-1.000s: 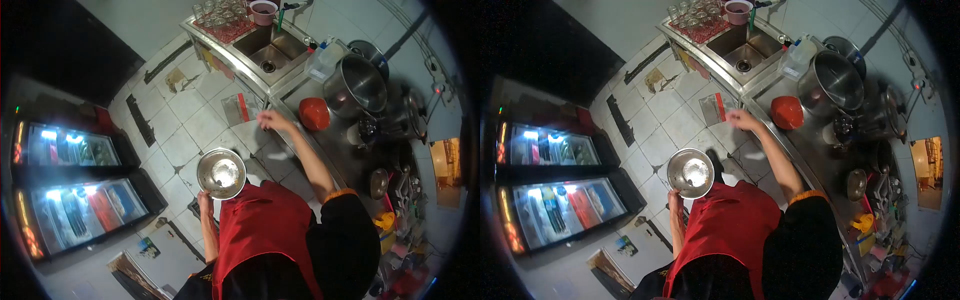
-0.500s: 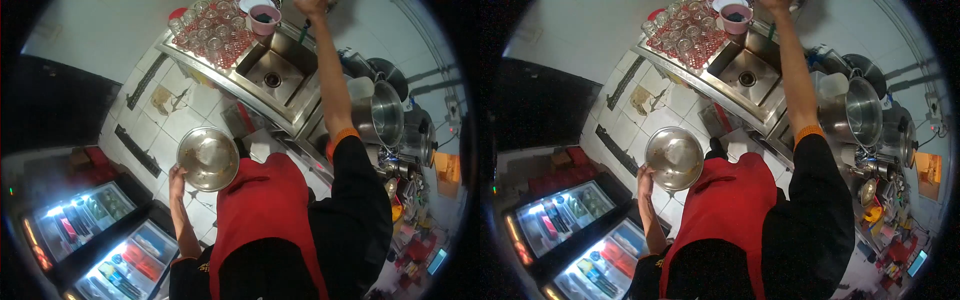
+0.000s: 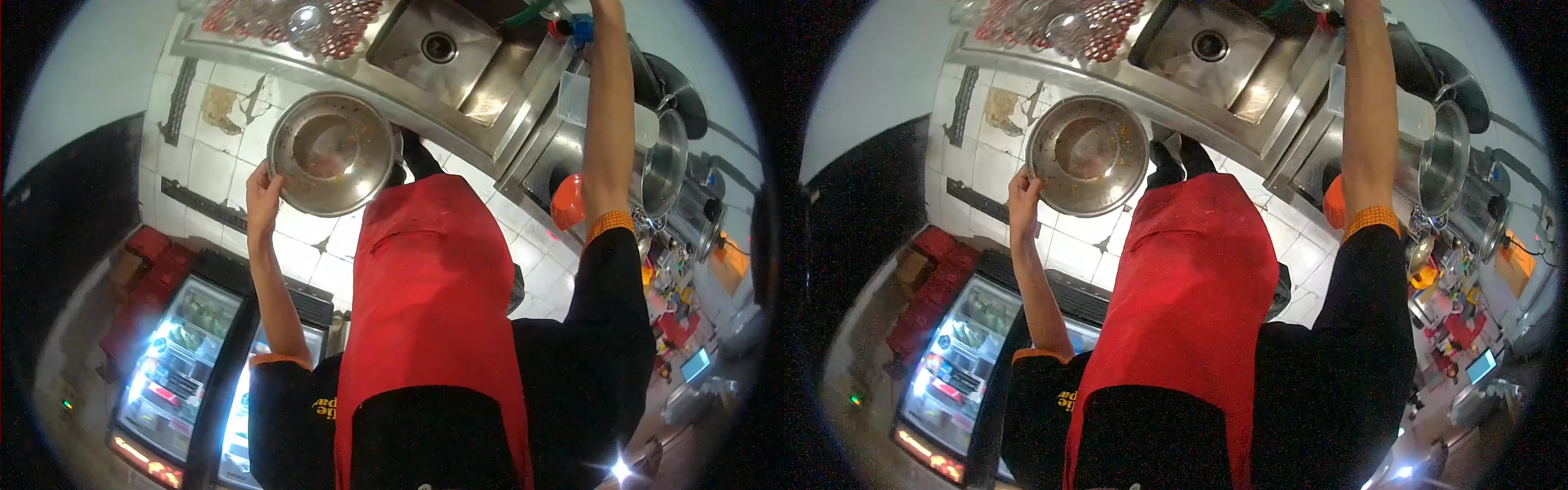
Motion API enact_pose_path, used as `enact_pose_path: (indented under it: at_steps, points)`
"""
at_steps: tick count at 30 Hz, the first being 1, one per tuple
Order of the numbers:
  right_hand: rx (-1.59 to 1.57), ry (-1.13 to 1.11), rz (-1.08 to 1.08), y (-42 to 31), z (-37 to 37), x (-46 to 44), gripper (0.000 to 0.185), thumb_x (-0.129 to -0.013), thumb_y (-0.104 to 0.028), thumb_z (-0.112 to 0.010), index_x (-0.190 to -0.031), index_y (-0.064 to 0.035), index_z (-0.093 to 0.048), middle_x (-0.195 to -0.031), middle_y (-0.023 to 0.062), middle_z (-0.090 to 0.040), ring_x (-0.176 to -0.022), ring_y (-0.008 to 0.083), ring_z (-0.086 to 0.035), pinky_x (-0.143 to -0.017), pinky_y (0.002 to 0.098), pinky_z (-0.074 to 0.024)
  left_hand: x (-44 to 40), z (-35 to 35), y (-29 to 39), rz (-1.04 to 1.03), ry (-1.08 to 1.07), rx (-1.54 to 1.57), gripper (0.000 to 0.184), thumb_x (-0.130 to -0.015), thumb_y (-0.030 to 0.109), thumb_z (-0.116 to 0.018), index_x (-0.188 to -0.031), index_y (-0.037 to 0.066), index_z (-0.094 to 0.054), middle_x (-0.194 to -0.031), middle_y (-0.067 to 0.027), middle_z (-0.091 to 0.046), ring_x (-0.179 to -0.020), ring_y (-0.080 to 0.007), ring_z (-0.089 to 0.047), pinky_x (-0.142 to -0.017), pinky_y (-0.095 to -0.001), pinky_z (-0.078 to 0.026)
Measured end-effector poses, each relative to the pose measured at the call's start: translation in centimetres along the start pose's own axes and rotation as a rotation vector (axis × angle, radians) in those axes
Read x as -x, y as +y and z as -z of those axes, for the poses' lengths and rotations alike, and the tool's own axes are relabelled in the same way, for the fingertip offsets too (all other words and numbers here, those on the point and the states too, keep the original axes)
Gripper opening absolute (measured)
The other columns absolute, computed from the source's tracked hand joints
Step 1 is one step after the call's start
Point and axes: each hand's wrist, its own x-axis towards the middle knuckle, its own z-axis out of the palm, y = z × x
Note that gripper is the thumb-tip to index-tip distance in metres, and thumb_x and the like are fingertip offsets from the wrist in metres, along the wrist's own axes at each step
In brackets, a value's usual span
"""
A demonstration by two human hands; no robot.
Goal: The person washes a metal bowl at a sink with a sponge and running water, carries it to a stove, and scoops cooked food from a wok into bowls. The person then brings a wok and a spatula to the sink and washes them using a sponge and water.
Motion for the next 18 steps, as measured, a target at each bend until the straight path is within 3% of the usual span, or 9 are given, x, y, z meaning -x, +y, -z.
enact_pose_path:
  at_steps: [2, 4, 5, 7, 9, 11, 13, 15, 18]
  points:
    - [0.086, -0.062, -0.066, -1.3, 1.3, 1.1, 0.084, -0.072, -0.035, -0.076, -0.142, -0.0131, -0.034, -0.147, 0.0313, -0.023, -0.136, 0.0466, -0.022, -0.112, 0.05, -0.0236, -2.1, -1.9, 1.4, 0.029, -0.047, 0.006, 0.024, -0.085, 0.001, -0.049, -0.106, -0.004, -0.06, -0.094, -0.0049, -0.065, -0.084, -0.01, -0.057, -0.077, -0.0241, -0.044]
    - [-0.264, -0.099, -0.344, -1.0, 0.8, 1.5, 0.091, -0.07, -0.036, -0.077, -0.146, -0.0211, -0.029, -0.15, 0.0281, -0.016, -0.138, 0.0458, -0.017, -0.113, 0.0515, -0.021, -2.8, -4.4, 3.1, 0.072, -0.065, 0.011, 0.022, -0.087, 0.004, -0.052, -0.106, -0.004, -0.06, -0.094, -0.0043, -0.065, -0.083, -0.0098, -0.057, -0.077, -0.024, -0.044]
    - [-0.185, -0.189, -0.41, -1.9, 2.4, 0.9, 0.099, -0.07, -0.037, -0.078, -0.149, -0.0163, -0.021, -0.152, 0.0249, -0.013, -0.14, 0.0418, -0.015, -0.114, 0.0511, -0.0207, -3.4, -5.7, 4.3, 0.075, -0.049, -0.005, 0.021, -0.088, 0.005, -0.053, -0.106, -0.004, -0.06, -0.094, -0.004, -0.065, -0.083, -0.0097, -0.057, -0.077, -0.0238, -0.044]
    - [-0.517, -0.247, -0.405, -0.1, 2.3, 0.9, 0.107, -0.067, -0.037, -0.08, -0.149, -0.0076, -0.016, -0.153, 0.0237, -0.014, -0.141, 0.0412, -0.014, -0.115, 0.0489, -0.0189, -5.1, -8.3, 4.3, 0.056, -0.002, 0.037, 0.021, -0.088, 0.011, -0.057, -0.105, -0.002, -0.06, -0.09, -0.0042, -0.064, -0.078, -0.0091, -0.058, -0.068, -0.0228, -0.046]
    - [-0.582, -0.138, -0.264, 2.2, 0.3, 1.3, 0.114, -0.064, -0.037, -0.082, -0.147, -0.0009, -0.012, -0.154, 0.0238, -0.01, -0.142, 0.0394, -0.011, -0.116, 0.0457, -0.0164, -7.0, -11.5, 5.3, 0.092, 0.027, 0.117, 0.018, -0.087, 0.011, -0.057, -0.101, -0.001, -0.06, -0.088, -0.0045, -0.064, -0.076, -0.0094, -0.058, -0.066, -0.0237, -0.047]
    - [-0.535, 0.003, -0.339, 2.1, -1.4, 1.5, 0.119, -0.061, -0.033, -0.084, -0.148, -0.0011, -0.01, -0.154, 0.023, -0.005, -0.142, 0.0389, -0.006, -0.116, 0.0429, -0.0144, -9.1, -14.1, 6.5, 0.111, 0.038, 0.117, 0.013, -0.086, 0.01, -0.058, -0.095, 0.0, -0.059, -0.086, -0.0039, -0.063, -0.073, -0.0101, -0.058, -0.065, -0.0255, -0.049]
    - [-0.661, -0.011, -0.424, 1.6, -0.8, 2.0, 0.121, -0.061, -0.028, -0.085, -0.148, -0.0015, -0.005, -0.155, 0.0228, -0.001, -0.143, 0.0385, -0.001, -0.116, 0.0427, -0.0151, -12.1, -16.1, 6.6, 0.094, -0.017, 0.055, 0.02, -0.087, 0.013, -0.057, -0.103, 0.001, -0.061, -0.092, -0.0049, -0.063, -0.08, -0.0102, -0.059, -0.07, -0.0252, -0.048]
    - [-0.596, -0.208, -0.636, -0.7, 3.1, 1.4, 0.124, -0.062, -0.024, -0.084, -0.15, -0.011, 0.003, -0.155, 0.0218, 0.004, -0.142, 0.0407, 0.0, -0.114, 0.049, -0.0174, -15.7, -18.5, 5.9, 0.008, -0.015, -0.056, 0.014, -0.085, 0.012, -0.06, -0.095, 0.001, -0.061, -0.084, -0.0026, -0.062, -0.073, -0.0082, -0.055, -0.062, -0.024, -0.045]
    - [-0.815, -0.154, -0.782, -0.3, 0.1, 1.9, 0.12, -0.065, -0.021, -0.083, -0.15, -0.0173, 0.002, -0.156, 0.0168, 0.004, -0.142, 0.0428, 0.0, -0.112, 0.0567, -0.017, -22.1, -21.4, 4.1, -0.108, -0.093, -0.246, 0.012, -0.084, 0.01, -0.063, -0.076, 0.006, -0.055, -0.069, 0.0017, -0.056, -0.064, -0.0059, -0.048, -0.058, -0.0239, -0.04]
